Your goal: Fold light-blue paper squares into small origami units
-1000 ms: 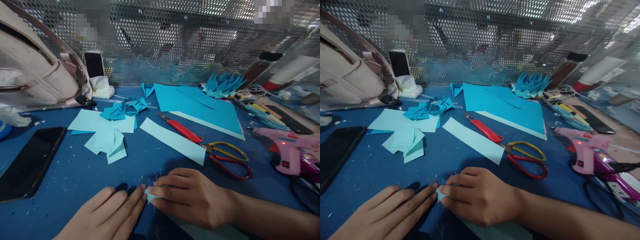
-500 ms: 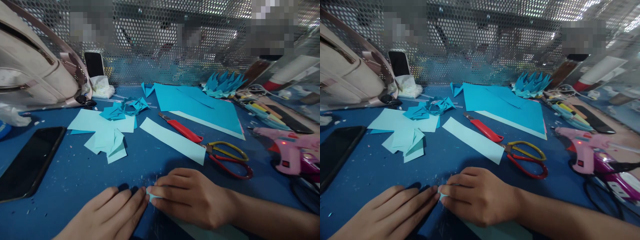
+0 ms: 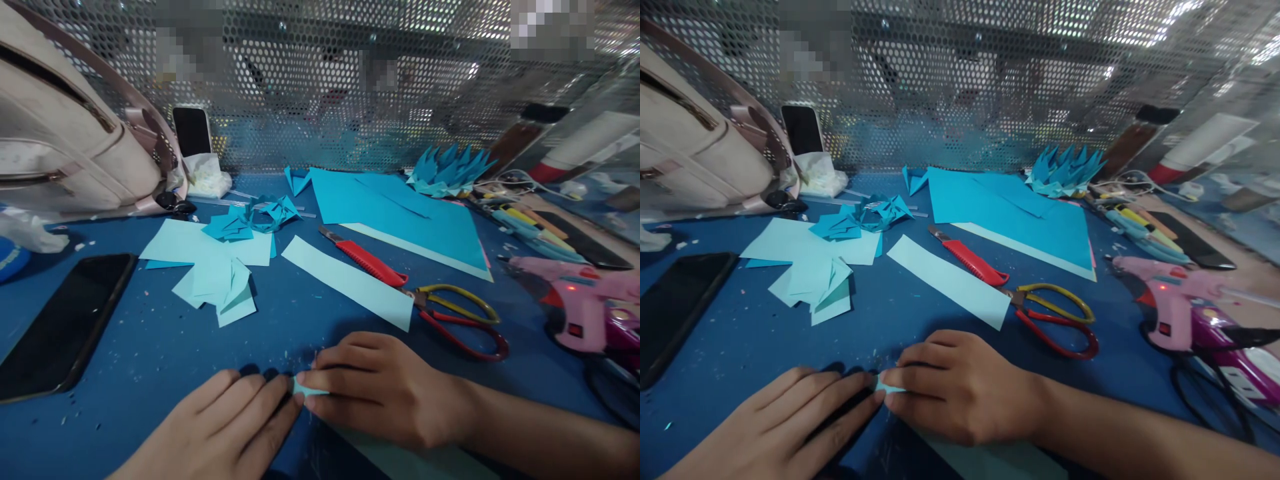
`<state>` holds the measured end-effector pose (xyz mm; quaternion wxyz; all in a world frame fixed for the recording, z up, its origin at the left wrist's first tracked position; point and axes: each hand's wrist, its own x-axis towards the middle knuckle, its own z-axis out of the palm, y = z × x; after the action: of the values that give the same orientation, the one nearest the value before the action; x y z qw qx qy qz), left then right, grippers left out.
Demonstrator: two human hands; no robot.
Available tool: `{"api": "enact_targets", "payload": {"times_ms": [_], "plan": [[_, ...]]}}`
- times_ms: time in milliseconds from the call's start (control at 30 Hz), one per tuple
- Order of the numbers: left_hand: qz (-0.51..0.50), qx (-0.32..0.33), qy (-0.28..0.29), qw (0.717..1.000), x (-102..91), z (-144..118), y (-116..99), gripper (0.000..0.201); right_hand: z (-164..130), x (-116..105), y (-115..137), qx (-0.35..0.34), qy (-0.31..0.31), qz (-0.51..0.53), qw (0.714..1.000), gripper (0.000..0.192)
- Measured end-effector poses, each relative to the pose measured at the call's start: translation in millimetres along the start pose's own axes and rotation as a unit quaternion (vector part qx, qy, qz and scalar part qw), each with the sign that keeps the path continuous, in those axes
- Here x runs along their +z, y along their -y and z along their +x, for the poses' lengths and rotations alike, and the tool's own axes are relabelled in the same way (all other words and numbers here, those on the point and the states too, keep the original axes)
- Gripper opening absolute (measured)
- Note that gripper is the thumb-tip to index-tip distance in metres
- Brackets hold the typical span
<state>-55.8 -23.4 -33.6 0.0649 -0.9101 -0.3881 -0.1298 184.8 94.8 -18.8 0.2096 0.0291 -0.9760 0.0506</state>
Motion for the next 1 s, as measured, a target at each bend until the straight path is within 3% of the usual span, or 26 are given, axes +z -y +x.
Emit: {"api": "enact_targets", "payload": {"times_ms": [200,300,433,667,833,1000], "plan": [[-0.017,-0.03,0.011,0.999,-4.9,5,-3,0.04,-6,3,2,0.037,0.021,0.011,0.999,0.034],[-0.011,-0.02,0.004,1.0,-4.0,6,-6,0.04,-5,3,3,0.061,0.029,0.001,0.998,0.038],[-0.014,0.002,0.009,1.0,0.5,4,-7,0.047,-1,4,4,0.069,0.087,-0.012,0.994,0.042],[-0.02,0.023,0.016,0.999,8.2,-1,-8,0.048,4,10,5,0.093,0.109,0.037,0.989,0.045],[-0.027,0.023,0.016,0.999,2.7,1,-8,0.042,6,12,4,0.097,0.066,0.086,0.989,0.045],[-0.022,0.026,-0.032,0.999,0.2,0,-8,0.042,4,14,5,0.076,0.039,0.043,0.995,0.039]]}}
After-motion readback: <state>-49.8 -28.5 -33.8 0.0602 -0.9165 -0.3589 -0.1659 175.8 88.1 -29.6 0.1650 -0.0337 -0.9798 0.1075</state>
